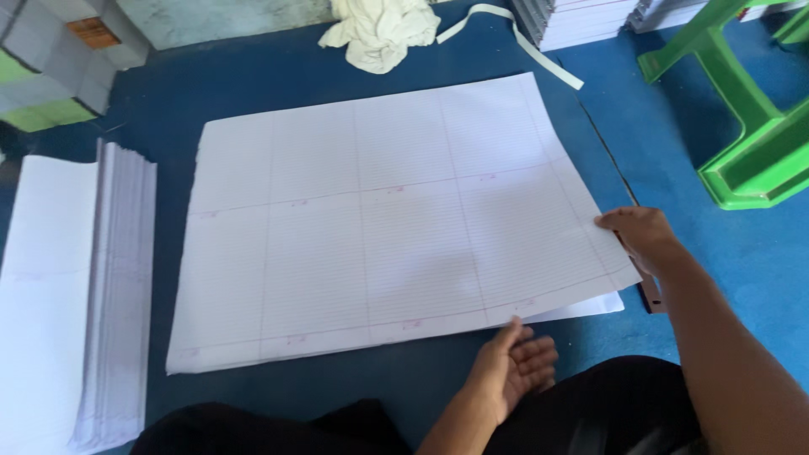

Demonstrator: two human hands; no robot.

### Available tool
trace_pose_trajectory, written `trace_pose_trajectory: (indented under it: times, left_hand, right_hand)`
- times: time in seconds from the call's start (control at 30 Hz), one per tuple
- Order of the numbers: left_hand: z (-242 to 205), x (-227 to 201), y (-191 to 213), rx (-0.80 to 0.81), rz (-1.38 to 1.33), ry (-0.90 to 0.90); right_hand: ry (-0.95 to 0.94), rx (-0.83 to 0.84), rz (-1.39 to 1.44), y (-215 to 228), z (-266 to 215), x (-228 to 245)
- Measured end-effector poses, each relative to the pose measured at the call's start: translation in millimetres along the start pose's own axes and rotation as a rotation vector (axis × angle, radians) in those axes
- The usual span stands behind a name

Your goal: The person folds large sheets of lined paper in half and then in half again, using a small wooden block to press and sharpen the creases. The folded sheets are stacked to the left side of the workspace.

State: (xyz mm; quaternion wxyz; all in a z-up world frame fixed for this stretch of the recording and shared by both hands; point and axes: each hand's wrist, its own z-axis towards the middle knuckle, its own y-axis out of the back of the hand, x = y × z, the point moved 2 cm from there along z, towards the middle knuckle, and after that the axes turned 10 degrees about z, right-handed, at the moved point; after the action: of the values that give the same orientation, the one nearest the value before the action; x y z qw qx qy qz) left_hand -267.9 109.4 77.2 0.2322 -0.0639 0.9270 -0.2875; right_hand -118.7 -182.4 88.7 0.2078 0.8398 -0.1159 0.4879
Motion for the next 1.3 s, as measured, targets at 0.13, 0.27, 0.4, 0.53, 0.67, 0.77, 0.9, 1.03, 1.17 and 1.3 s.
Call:
trace_pose_trajectory:
  times: [0.13, 0.27, 0.4, 0.53, 0.67, 0.77, 0.9, 1.03, 1.17, 1.3]
  left_hand:
    - [5, -2, 33, -0.147, -0.378, -0.183]
    - [13, -3, 94, -0.325, -0.601, -0.306]
    - [21, -7, 163, -0.427, -0.71, -0.411]
    - [15, -27, 228, -0.506, -0.749, -0.51]
    - [-14, -62, 279, -0.525, -0.715, -0.583]
    - [-49, -87, 306, -0.576, -0.741, -0.632]
    - [-97, -118, 335, -0.685, -0.684, -0.584]
    - [-133, -148, 383, -0.651, -0.749, -0.682]
    - [-156, -163, 443, -0.756, -0.509, -0.708]
    - [-183, -178, 481, -0.806, -0.342, -0.582]
  right_hand:
    - [-0.004, -0.027, -0.024, -3, -10, 8]
    - [-0.001, -0.051, -0.1, -4, -17, 12]
    - [-0.032, -0.046, -0.173, -4, -13, 5]
    - [0.05, 0.035, -0.346, -1, -6, -9]
    - [-0.013, 0.012, -0.268, 1, 6, -17]
    - [-0.004, 0.025, -0.323, 0, 11, -21]
    - [-0.007, 0.007, -0.324, -2, 13, -25]
    - [0.011, 0.03, -0.312, -4, 11, -23]
    - [0.016, 0.065, -0.27, -7, 8, -17]
    - [-0.013, 0.019, -0.314, -15, 2, -11]
